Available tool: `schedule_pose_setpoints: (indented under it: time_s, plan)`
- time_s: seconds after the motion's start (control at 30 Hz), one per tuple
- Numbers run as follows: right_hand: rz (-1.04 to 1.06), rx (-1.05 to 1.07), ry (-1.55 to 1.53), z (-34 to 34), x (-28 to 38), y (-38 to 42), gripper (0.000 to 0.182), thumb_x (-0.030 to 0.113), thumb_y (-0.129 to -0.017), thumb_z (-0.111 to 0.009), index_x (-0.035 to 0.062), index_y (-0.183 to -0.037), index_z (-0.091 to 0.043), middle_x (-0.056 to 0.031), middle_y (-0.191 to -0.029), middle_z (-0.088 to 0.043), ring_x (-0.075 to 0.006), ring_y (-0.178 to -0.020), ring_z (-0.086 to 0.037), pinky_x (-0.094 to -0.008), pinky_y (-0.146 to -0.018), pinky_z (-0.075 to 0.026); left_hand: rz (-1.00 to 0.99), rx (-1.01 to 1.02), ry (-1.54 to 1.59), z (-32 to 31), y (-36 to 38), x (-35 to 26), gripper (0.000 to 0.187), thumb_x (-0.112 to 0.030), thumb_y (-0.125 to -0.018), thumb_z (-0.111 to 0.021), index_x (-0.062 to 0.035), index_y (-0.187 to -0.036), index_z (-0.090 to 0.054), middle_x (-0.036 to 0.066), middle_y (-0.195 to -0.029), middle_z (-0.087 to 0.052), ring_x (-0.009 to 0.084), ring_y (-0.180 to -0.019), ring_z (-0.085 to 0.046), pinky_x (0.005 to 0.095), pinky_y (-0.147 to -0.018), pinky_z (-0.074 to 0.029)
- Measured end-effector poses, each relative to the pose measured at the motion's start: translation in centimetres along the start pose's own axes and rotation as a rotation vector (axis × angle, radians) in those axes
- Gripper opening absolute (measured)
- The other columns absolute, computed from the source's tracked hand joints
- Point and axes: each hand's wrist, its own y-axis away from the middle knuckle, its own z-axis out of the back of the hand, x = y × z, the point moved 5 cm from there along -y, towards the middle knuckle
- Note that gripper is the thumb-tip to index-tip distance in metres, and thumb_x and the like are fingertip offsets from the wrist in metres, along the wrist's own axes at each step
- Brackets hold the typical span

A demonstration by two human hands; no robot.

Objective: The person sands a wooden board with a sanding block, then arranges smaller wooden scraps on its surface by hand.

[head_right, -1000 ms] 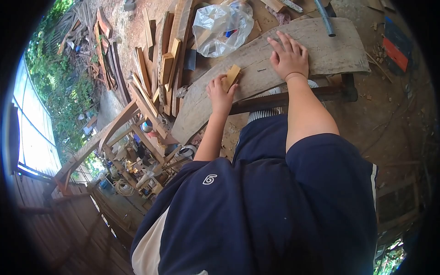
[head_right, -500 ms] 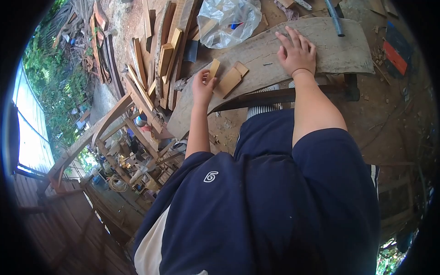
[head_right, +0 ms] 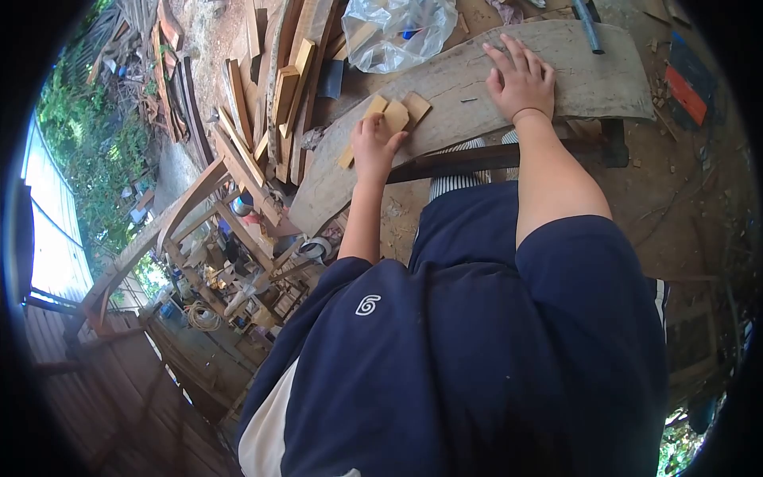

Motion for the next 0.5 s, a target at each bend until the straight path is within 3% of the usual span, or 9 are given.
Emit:
schedule_pose_setpoints:
  time_s: [0.23,0.3,0.43,0.5]
  plan:
    - [-0.001,0.009,0.024,0.2,0.0,0.1,0.049,0.035,-0.094,-0.055,0.0436,-0.142,-0.051,0.0104,-0.155,-0.042,-0.0125,-0.140,-0.042,-0.0405,-0.113,-0.029,0.284,0.002,0.126,-0.1,-0.5,-1.1,0.061,-0.038,-0.073,-0.091,0.0002,-0.107,-0.059,0.016,-0.108,-0.062,0.0306,-0.093,-0.062,0.0413,-0.080,-0.052]
    - [0.004,0.009,0.032,0.1,0.1,0.0,0.049,0.035,-0.094,-0.055,0.0437,-0.142,-0.051,0.0105,-0.155,-0.042,-0.0123,-0.140,-0.042,-0.0404,-0.113,-0.029,0.328,0.039,0.102,-1.0,-0.6,-2.0,0.065,-0.044,-0.071,-0.090,-0.0016,-0.105,-0.055,0.017,-0.106,-0.062,0.0356,-0.092,-0.063,0.0460,-0.078,-0.052]
    - [0.004,0.009,0.044,0.1,0.1,0.1,0.049,0.036,-0.094,-0.055,0.0439,-0.142,-0.051,0.0110,-0.155,-0.042,-0.0119,-0.140,-0.042,-0.0406,-0.113,-0.029,0.315,0.026,-0.046,-2.1,-1.0,-5.6,0.074,-0.054,-0.071,-0.087,-0.0027,-0.110,-0.051,0.017,-0.103,-0.062,0.0388,-0.089,-0.064,0.0476,-0.079,-0.054]
    - [0.009,0.002,0.049,0.0,0.0,0.0,0.049,0.036,-0.094,-0.055,0.0439,-0.142,-0.051,0.0111,-0.155,-0.042,-0.0119,-0.140,-0.042,-0.0407,-0.113,-0.029,0.340,0.055,-0.028,-2.2,-0.9,-6.2,0.079,-0.057,-0.071,-0.085,-0.0020,-0.115,-0.050,0.018,-0.110,-0.060,0.0390,-0.096,-0.063,0.0484,-0.083,-0.054]
